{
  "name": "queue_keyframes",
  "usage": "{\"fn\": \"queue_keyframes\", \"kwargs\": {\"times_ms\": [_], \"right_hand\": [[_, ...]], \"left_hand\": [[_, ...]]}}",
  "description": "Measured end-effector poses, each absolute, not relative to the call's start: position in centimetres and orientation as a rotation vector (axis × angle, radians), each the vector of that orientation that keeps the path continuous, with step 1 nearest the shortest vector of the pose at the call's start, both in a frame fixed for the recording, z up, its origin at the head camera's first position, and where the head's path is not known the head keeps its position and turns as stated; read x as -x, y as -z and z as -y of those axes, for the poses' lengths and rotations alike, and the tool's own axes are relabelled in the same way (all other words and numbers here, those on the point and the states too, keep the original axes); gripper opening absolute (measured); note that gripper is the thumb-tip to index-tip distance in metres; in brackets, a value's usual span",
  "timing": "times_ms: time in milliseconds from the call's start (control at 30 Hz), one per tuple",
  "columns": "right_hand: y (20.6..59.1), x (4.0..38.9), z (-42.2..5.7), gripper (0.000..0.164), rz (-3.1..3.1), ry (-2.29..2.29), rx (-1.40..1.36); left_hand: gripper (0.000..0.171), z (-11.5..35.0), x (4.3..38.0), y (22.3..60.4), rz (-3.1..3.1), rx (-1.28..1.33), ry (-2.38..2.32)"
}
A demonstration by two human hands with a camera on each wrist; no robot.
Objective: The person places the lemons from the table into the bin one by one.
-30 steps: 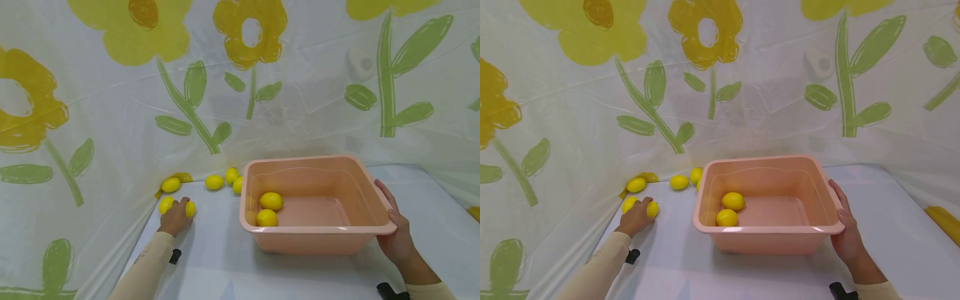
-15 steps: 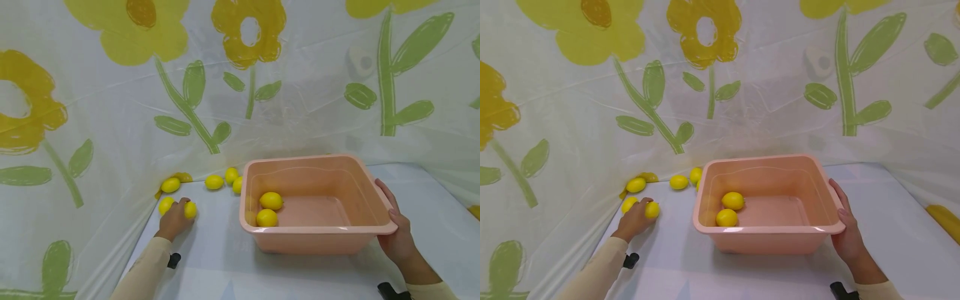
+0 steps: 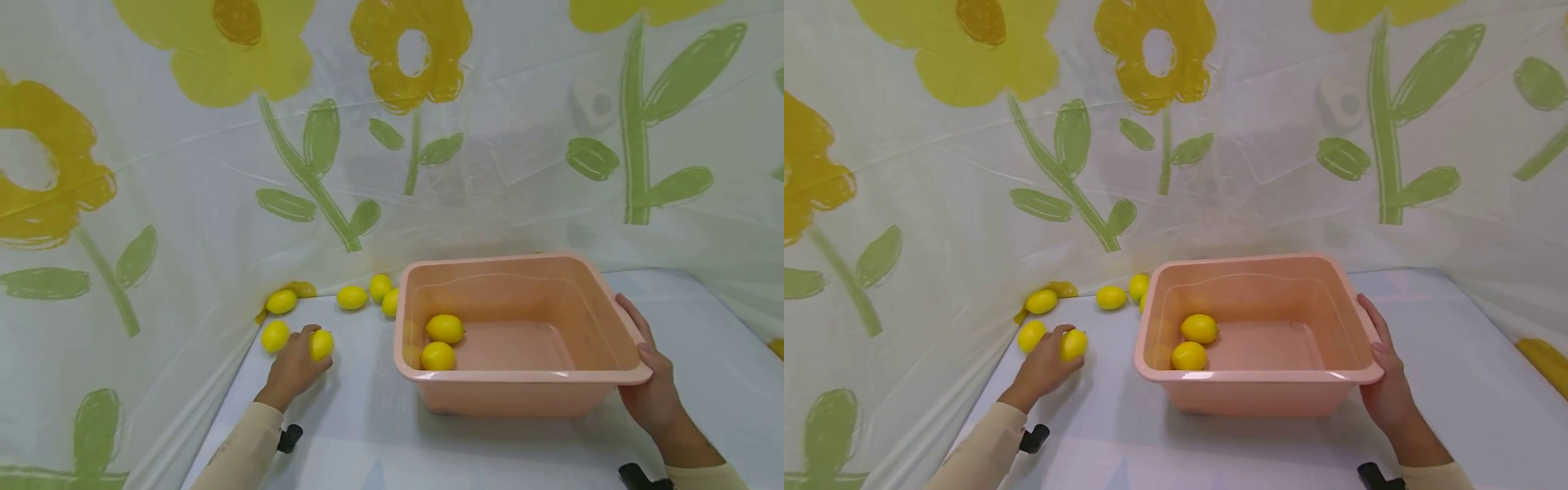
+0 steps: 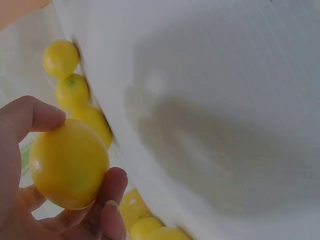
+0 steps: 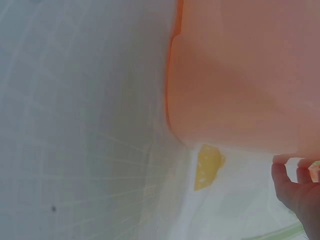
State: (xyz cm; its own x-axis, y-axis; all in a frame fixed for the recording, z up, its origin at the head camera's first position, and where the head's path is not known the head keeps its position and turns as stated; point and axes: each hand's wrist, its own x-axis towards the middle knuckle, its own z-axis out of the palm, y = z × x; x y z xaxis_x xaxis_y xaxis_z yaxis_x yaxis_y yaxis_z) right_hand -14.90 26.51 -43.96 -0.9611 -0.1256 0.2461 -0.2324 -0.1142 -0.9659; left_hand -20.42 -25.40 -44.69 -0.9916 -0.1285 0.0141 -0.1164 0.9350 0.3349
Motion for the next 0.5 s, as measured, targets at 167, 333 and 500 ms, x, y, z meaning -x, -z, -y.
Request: {"fn": "queue_keyframes", "kwargs": {"times_ms": [167, 333, 500], "right_hand": [[44.0, 15.0, -26.6, 0.057, 2.041, -2.254, -0.404], [43.9, 14.9, -26.5, 0.058, 2.037, -2.256, -0.403], [43.8, 14.8, -26.5, 0.058, 2.031, -2.254, -0.397]], "left_hand": [[0.066, 24.3, 20.0, 44.1, 3.009, -0.156, 0.493], [0.065, 23.4, 19.7, 43.6, 2.957, -0.099, 0.482], [0.065, 22.6, 19.6, 43.1, 2.9, -0.05, 0.507]]}}
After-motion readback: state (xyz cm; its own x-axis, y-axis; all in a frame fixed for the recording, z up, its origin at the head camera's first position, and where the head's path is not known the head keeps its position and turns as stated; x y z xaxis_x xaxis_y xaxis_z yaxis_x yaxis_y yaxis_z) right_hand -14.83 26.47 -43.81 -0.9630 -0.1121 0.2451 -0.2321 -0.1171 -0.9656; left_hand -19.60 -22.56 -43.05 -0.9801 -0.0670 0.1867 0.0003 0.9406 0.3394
